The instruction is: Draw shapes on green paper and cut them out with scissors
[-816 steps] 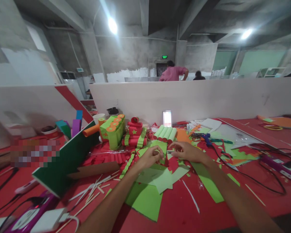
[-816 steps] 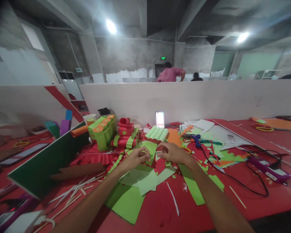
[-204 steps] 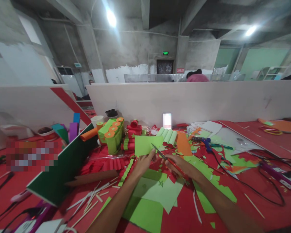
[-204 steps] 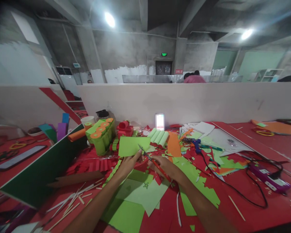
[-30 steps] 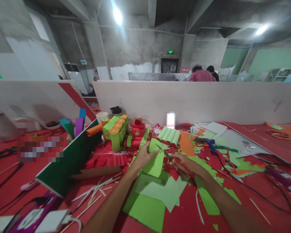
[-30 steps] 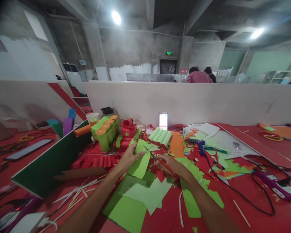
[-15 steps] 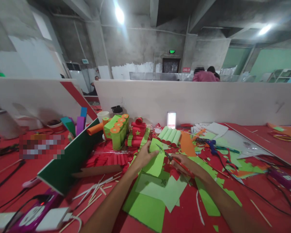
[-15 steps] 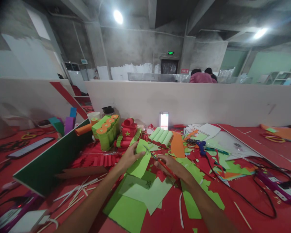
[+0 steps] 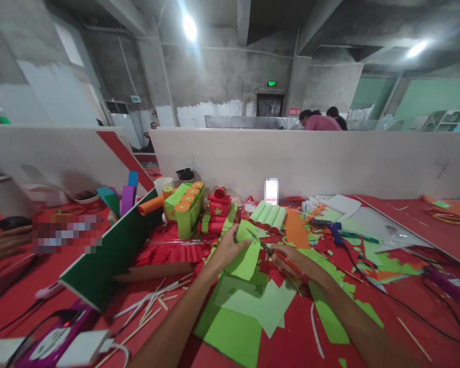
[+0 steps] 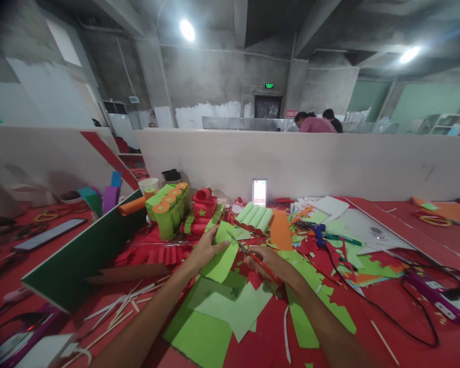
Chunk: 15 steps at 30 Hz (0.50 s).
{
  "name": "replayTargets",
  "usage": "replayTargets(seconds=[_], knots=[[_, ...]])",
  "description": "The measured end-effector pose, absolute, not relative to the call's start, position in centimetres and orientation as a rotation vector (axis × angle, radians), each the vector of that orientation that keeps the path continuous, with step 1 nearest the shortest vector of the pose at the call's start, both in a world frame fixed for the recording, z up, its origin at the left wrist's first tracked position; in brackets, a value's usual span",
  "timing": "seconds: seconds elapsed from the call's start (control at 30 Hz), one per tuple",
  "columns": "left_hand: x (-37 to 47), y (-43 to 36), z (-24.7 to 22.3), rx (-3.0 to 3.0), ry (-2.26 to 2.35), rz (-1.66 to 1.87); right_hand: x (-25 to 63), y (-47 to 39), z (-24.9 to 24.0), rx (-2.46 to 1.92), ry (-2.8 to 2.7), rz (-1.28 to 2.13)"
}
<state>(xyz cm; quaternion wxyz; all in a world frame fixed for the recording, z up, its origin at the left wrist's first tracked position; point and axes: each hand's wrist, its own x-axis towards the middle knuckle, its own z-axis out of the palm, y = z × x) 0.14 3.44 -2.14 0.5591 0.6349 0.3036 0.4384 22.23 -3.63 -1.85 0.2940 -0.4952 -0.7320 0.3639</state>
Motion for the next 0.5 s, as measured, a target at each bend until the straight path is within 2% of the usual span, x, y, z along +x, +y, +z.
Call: replayTargets(seconds=[0.5], knots=[[0.15, 3.30, -1.96, 1.515, 0.747, 1.032, 21.92, -3.81, -1.29, -1.317, -1.963, 0.931]])
